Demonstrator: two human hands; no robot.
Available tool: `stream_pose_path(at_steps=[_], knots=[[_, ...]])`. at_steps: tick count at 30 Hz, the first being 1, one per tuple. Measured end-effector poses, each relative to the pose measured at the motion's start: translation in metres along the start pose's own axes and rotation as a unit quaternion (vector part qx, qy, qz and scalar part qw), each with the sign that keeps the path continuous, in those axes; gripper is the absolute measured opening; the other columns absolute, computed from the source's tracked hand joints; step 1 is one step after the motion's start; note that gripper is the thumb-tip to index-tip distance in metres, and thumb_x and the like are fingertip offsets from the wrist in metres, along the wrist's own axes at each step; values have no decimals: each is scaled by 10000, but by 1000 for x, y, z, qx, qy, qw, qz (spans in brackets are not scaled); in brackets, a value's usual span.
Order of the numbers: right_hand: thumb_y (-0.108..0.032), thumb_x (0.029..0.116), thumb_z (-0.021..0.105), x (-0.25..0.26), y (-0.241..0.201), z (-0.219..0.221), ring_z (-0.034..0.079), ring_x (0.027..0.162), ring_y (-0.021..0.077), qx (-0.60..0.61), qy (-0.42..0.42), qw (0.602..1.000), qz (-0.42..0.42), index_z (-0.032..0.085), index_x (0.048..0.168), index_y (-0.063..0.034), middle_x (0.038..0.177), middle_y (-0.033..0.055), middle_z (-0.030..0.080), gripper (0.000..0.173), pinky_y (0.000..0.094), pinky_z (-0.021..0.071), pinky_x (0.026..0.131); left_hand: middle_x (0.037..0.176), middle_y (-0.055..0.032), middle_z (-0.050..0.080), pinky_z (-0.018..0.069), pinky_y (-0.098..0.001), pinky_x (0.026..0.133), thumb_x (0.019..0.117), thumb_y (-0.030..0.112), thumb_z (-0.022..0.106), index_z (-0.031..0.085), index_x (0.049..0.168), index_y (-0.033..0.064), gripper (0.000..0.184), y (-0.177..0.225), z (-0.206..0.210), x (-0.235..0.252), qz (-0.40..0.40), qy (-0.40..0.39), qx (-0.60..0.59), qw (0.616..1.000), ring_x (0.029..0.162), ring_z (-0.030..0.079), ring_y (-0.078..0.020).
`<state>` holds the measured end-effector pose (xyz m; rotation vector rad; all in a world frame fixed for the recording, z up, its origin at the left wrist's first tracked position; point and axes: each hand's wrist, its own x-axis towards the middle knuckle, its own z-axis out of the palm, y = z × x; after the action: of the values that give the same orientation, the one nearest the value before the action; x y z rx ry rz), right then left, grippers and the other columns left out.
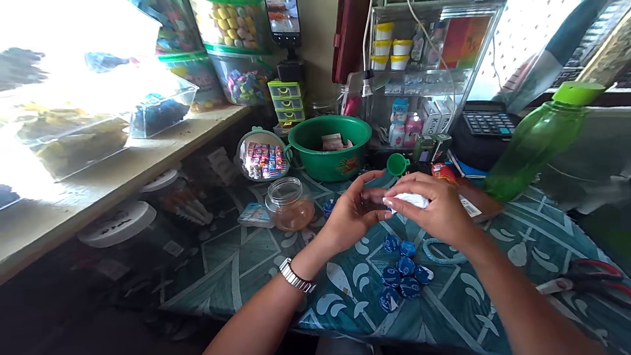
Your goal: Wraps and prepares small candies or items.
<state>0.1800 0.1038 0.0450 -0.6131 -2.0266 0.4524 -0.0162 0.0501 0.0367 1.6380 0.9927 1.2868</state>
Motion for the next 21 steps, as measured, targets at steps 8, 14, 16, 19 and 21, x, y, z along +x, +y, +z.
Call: stream_pose_path(at_steps=[8, 14, 16, 19, 21], knots=[[-228, 919, 739, 2, 0, -8, 657, 948, 71, -13, 33, 999, 36, 766, 1056, -109, 1059, 31, 691, 183, 241, 559, 794, 1186, -64, 682, 594, -279, 904, 882, -63, 723, 334, 1530, 63, 765, -4, 3, 1, 25, 9, 37, 999, 1014, 701, -108], [-312, 976, 696, 4, -1, -7, 681, 965, 139, 41, -150, 970, 186, 622, 1356, -49, 1126, 117, 706, 468, 344, 561, 874, 1232, -110, 676, 609, -311, 901, 877, -80, 702, 241, 1589, 66, 861, -13, 10, 0, 120, 27, 109, 986, 1034, 714, -153], [-300, 986, 678, 5, 0, -10, 666, 857, 74, 68, -152, 962, 214, 698, 1221, -64, 999, 54, 709, 334, 283, 560, 797, 1264, -141, 640, 612, -310, 876, 885, -41, 715, 230, 1594, 56, 864, -17, 13, 0, 167, 25, 148, 974, 1029, 708, -165], [-242, 1017, 637, 7, 2, -13, 609, 720, 24, 92, -129, 961, 226, 733, 1029, -52, 815, -2, 661, 213, 223, 521, 685, 1287, -164, 603, 612, -315, 865, 880, -14, 740, 212, 1601, 69, 898, -20, 14, 0, 189, 25, 153, 970, 1035, 699, -182], [-195, 1037, 606, 8, 2, -13, 590, 703, 29, 98, -118, 959, 240, 735, 998, -34, 804, 9, 653, 211, 216, 503, 673, 1295, -167, 599, 609, -329, 887, 872, -28, 741, 197, 1607, 74, 920, -21, 15, -1, 187, 18, 153, 970, 1070, 693, -199]])
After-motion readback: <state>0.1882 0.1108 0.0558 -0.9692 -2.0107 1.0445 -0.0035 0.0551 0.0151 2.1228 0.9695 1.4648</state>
